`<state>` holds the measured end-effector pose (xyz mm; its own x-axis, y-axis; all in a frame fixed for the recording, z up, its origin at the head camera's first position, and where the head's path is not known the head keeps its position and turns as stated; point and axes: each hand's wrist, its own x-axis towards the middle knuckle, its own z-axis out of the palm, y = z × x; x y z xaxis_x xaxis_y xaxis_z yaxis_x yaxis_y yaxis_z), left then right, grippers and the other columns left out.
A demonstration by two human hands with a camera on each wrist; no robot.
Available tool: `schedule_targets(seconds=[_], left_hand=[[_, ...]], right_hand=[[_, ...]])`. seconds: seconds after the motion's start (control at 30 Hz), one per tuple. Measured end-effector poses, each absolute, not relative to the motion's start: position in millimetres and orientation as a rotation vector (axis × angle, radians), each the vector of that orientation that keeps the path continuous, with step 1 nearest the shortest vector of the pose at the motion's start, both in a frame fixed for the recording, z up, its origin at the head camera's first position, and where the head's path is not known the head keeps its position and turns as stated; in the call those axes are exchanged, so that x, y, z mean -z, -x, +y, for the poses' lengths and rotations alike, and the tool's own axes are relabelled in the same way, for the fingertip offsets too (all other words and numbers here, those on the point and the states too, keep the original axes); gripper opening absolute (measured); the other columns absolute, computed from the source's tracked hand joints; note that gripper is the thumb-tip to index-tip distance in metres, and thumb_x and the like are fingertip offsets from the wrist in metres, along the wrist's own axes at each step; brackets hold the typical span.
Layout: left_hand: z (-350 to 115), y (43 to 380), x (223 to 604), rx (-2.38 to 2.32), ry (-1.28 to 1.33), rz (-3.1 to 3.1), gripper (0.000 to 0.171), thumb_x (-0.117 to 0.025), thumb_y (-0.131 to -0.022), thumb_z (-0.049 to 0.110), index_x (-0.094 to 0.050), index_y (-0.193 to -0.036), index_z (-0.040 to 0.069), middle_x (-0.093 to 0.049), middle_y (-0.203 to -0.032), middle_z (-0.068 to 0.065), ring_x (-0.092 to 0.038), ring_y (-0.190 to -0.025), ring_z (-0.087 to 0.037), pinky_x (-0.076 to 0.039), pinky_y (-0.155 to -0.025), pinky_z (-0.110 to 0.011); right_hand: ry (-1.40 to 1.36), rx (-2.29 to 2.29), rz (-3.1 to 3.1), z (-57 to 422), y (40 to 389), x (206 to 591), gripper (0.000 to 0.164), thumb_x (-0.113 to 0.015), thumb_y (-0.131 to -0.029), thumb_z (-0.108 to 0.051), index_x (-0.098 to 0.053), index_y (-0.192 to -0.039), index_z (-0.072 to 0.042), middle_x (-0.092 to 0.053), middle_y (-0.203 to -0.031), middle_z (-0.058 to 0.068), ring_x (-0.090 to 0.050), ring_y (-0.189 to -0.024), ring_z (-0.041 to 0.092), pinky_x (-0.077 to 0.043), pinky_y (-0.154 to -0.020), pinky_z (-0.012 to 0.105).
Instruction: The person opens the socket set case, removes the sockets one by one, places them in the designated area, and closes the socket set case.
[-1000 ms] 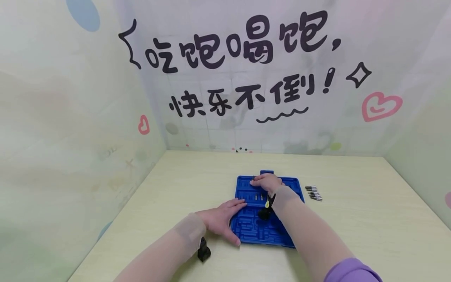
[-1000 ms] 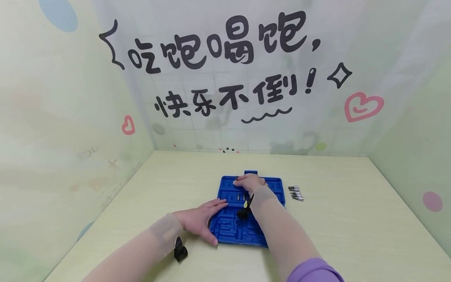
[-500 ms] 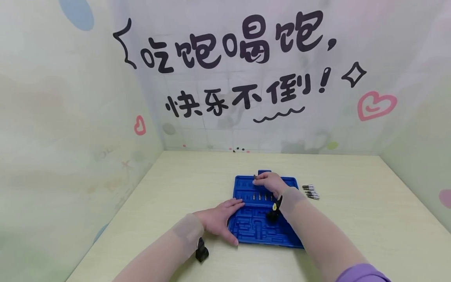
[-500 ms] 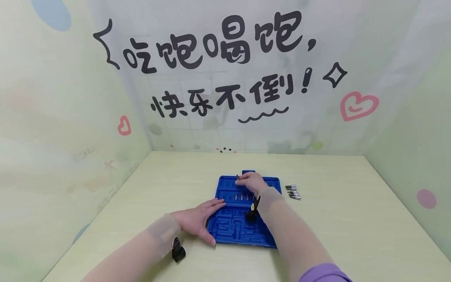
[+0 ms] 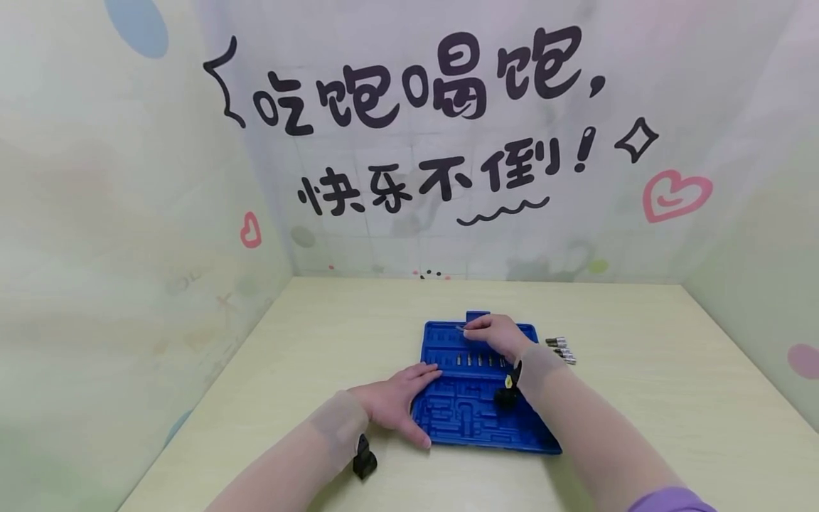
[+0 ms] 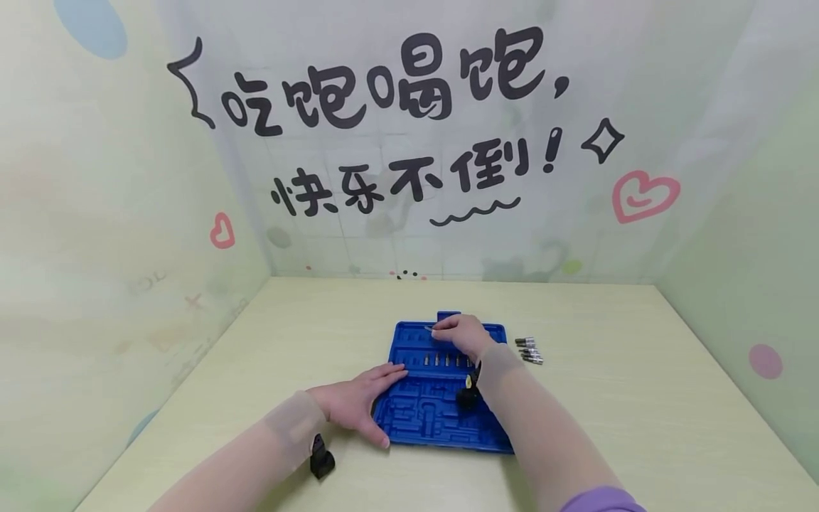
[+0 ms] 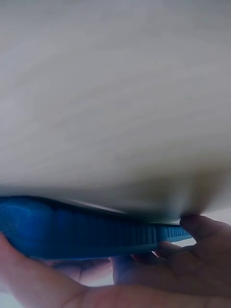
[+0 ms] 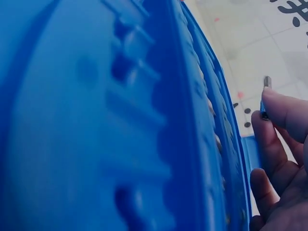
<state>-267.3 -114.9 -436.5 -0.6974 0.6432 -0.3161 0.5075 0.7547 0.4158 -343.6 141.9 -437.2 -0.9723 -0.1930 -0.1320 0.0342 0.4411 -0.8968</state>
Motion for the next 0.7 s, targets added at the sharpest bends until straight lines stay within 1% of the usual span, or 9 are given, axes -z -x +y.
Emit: schedule_targets(seconds=[0.2, 0.53, 0.6, 0.67, 0.7], left_hand=[[-114.7, 266.8, 438.4, -0.415, -0.869, 2.514, 0.115, -0.076, -0.066, 0.067, -0.014, -0.155, 0.027, -0.007, -0.161, 0.008, -0.007, -0.147, -0.020, -0.024, -0.113, -0.048], [-115.1, 267.2, 439.7, -0.431, -0.875, 2.521, 0.117, -0.077, -0.064, 0.067, -0.015, -0.155, 0.029, -0.006, -0.161, 0.008, -0.007, -0.147, -0.019, -0.026, -0.112, -0.048], [-115.0, 267.1, 439.6, -0.434, -0.877, 2.522, 0.117, -0.077, -0.064, 0.067, -0.014, -0.155, 0.029, -0.006, -0.160, 0.009, -0.008, -0.147, -0.019, -0.026, -0.112, -0.047], [-115.0, 266.6, 439.3, -0.438, -0.876, 2.522, 0.117, -0.077, -0.064, 0.067, -0.014, -0.155, 0.029, -0.006, -0.160, 0.009, -0.008, -0.147, -0.019, -0.026, -0.112, -0.048], [-115.1, 266.5, 439.3, -0.438, -0.876, 2.521, 0.117, -0.077, -0.064, 0.067, -0.014, -0.155, 0.029, -0.005, -0.160, 0.009, -0.008, -0.147, -0.019, -0.026, -0.112, -0.048]], right_hand=[[0.181, 1.519, 2.516, 161.8, 341.4, 434.2, 0.030, -0.066, -0.092, -0.028, -0.070, -0.116, -0.009, -0.059, -0.126, 0.013, -0.049, -0.123, 0.034, -0.033, -0.105, 0.055], [0.248, 1.440, 2.627, 205.8, 330.3, 427.4, 0.031, -0.066, -0.092, -0.025, -0.069, -0.114, -0.003, -0.062, -0.120, 0.015, -0.054, -0.114, 0.034, -0.040, -0.099, 0.053], [0.240, 1.401, 2.656, 215.0, 328.0, 426.5, 0.031, -0.067, -0.092, -0.026, -0.069, -0.114, -0.004, -0.062, -0.119, 0.015, -0.056, -0.108, 0.031, -0.044, -0.094, 0.050], [0.220, 1.359, 2.680, 223.3, 325.7, 425.5, 0.030, -0.067, -0.092, -0.027, -0.070, -0.112, -0.005, -0.062, -0.119, 0.015, -0.056, -0.094, 0.029, -0.047, -0.080, 0.044], [0.206, 1.338, 2.689, 227.3, 324.8, 425.0, 0.030, -0.068, -0.091, -0.027, -0.071, -0.112, -0.006, -0.062, -0.119, 0.015, -0.055, -0.086, 0.028, -0.047, -0.073, 0.042]])
